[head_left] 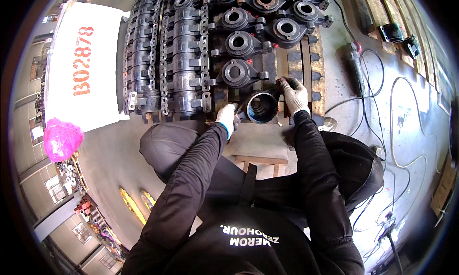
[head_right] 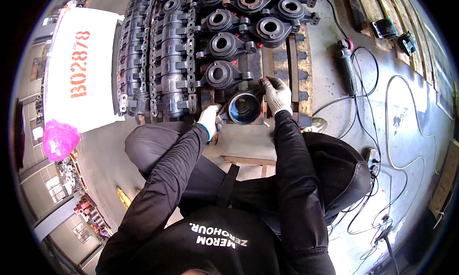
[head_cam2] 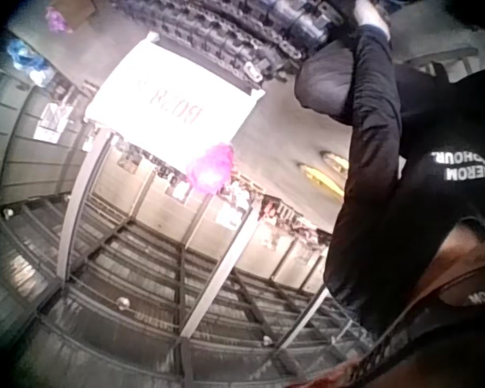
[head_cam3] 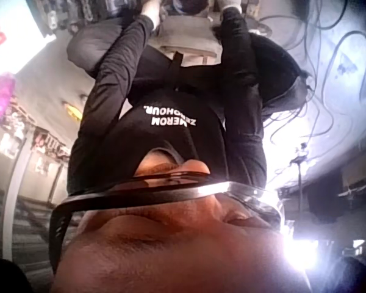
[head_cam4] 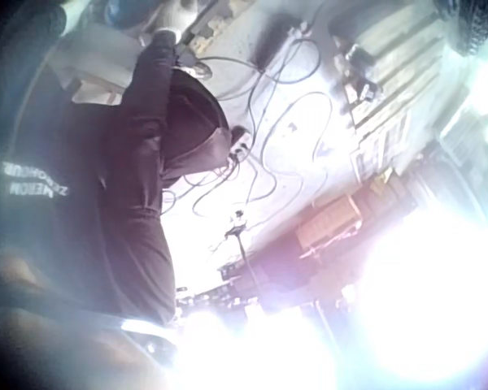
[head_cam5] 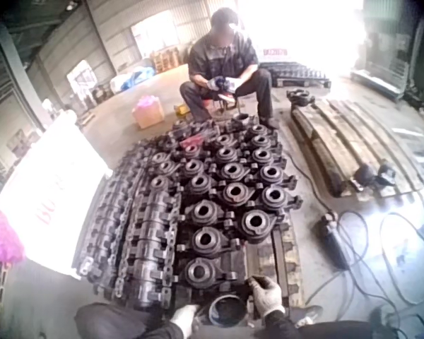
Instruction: The person sits on the floor and scrubs the interior of cylindrical metal parts with a red abrasive pad. They repeatedly dip the pad into a small container of liquid and wipe the inside surfaces of the parts, which are arranged on a wooden pallet.
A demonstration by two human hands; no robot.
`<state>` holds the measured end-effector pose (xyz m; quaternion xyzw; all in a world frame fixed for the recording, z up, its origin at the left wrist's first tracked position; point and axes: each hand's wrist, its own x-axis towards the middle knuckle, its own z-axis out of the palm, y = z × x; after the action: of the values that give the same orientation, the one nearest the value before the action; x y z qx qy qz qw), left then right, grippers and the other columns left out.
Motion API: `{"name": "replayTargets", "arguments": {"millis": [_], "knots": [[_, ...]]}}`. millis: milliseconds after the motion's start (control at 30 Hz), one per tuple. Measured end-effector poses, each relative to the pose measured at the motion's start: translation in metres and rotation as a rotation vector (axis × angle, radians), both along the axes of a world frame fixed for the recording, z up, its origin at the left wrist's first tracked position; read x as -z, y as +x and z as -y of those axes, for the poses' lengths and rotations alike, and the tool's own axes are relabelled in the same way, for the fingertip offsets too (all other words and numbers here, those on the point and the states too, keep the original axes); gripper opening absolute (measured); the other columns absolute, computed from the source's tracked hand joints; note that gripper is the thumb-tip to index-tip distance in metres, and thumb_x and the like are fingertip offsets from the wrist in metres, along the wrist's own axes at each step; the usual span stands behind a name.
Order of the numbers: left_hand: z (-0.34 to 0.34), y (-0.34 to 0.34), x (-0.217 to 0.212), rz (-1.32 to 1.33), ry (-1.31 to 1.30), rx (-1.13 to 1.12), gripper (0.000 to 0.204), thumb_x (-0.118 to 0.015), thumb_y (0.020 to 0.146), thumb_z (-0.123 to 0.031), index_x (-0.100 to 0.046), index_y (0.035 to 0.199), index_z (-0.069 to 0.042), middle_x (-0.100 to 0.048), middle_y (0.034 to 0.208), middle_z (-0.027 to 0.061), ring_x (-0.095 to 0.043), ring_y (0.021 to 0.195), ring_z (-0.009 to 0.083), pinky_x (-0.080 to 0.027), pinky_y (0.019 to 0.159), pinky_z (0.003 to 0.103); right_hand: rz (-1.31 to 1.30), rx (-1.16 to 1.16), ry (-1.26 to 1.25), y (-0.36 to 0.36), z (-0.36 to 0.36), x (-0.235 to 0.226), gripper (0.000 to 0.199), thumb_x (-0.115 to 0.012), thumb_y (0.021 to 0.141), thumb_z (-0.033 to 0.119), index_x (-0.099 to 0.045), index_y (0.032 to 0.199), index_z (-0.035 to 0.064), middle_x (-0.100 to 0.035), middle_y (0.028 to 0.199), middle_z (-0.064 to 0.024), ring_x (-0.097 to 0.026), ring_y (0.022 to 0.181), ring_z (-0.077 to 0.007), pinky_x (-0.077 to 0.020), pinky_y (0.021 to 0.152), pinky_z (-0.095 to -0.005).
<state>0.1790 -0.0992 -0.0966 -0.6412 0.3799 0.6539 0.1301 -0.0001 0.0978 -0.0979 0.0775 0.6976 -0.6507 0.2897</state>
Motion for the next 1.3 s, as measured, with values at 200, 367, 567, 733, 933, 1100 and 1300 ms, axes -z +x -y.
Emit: {"name": "replayTargets", "arguments": {"millis": [200, 367, 567, 733, 933, 1100, 1300], "knots": [[0.005, 0.013, 0.022, -0.077, -0.013, -0.014, 0.026, -0.057, 0.1, -0.038, -0.061, 0.086, -0.016, -0.053, 0.058, 0.0004, -0.047, 0.045, 0.0166, -0.034, 0.04, 0.033, 0.047, 0.078, 0.028, -0.021, 0.003, 0.033, 0.033, -0.076, 0.094, 0.024, -0.075, 0.114, -0.002, -0.078, 0.098, -0.009, -0.07, 0.088, -0.0152, -0.0541, 0.08, -0.0295], [-0.008, 0.014, 0.016, -0.068, -0.058, -0.07, 0.028, -0.061, 0.098, -0.038, -0.06, 0.081, -0.016, -0.053, 0.059, 0.001, -0.047, 0.043, 0.0162, -0.035, 0.04, 0.033, 0.143, 0.031, 0.111, -0.018, -0.001, 0.03, 0.039, -0.073, 0.094, 0.03, -0.075, 0.116, -0.0022, -0.077, 0.099, -0.0099, -0.069, 0.085, -0.0161, -0.0536, 0.077, -0.0307], [-0.046, 0.03, 0.013, -0.16, -0.346, -0.105, 0.031, -0.065, 0.097, -0.036, -0.063, 0.089, -0.007, -0.055, 0.069, 0.0022, -0.048, 0.052, 0.0127, -0.039, 0.05, 0.03, 0.191, -0.007, 0.18, -0.013, -0.005, -0.003, 0.036, -0.073, 0.094, 0.03, -0.075, 0.113, -0.0003, -0.073, 0.083, -0.0091, -0.06, 0.057, -0.0166, -0.048, 0.05, -0.0348], [-0.08, 0.039, 0.009, -0.346, -0.385, -0.123, 0.029, -0.06, 0.102, -0.032, -0.059, 0.1, -0.003, -0.055, 0.072, 0.0025, -0.05, 0.051, 0.0124, -0.04, 0.046, 0.03, 0.111, 0.156, 0.147, 0.005, -0.018, -0.004, 0.033, -0.073, 0.094, 0.029, -0.077, 0.111, 0.0006, -0.074, 0.084, -0.0089, -0.063, 0.062, -0.0155, -0.0496, 0.056, -0.032], [-0.085, 0.04, 0.014, -0.461, -0.43, -0.085, 0.025, -0.064, 0.103, -0.027, -0.056, 0.098, -0.004, -0.054, 0.067, 0.0015, -0.052, 0.05, 0.0128, -0.042, 0.046, 0.031, -0.311, -0.06, 0.48, 0.04, -0.048, -0.029, 0.031, -0.072, 0.095, 0.023, -0.076, 0.113, -0.0013, -0.079, 0.101, -0.0131, -0.074, 0.091, -0.0166, -0.0557, 0.082, -0.03], [-0.083, 0.018, 0.018, -0.43, -0.535, 0.045, 0.033, -0.063, 0.103, -0.029, -0.059, 0.083, -0.003, -0.06, 0.064, 0.0052, -0.059, 0.052, 0.0152, -0.045, 0.047, 0.033, -0.44, -0.235, 0.482, 0.056, -0.053, -0.073, 0.029, -0.075, 0.094, 0.026, -0.077, 0.111, 0.0025, -0.078, 0.097, -0.0175, -0.076, 0.087, -0.0223, -0.0563, 0.081, -0.0327], [-0.09, 0.005, 0.02, -0.302, -0.7, 0.206, 0.045, -0.056, 0.103, -0.034, -0.061, 0.073, 0.0, -0.063, 0.06, 0.0109, -0.057, 0.042, 0.0199, -0.043, 0.041, 0.037, -0.876, -0.489, 0.588, 0.085, -0.046, -0.091, 0.021, -0.071, 0.087, 0.016, -0.078, 0.106, 0.0076, -0.075, 0.104, -0.0166, -0.071, 0.101, -0.0363, -0.0543, 0.091, -0.0423]]}}
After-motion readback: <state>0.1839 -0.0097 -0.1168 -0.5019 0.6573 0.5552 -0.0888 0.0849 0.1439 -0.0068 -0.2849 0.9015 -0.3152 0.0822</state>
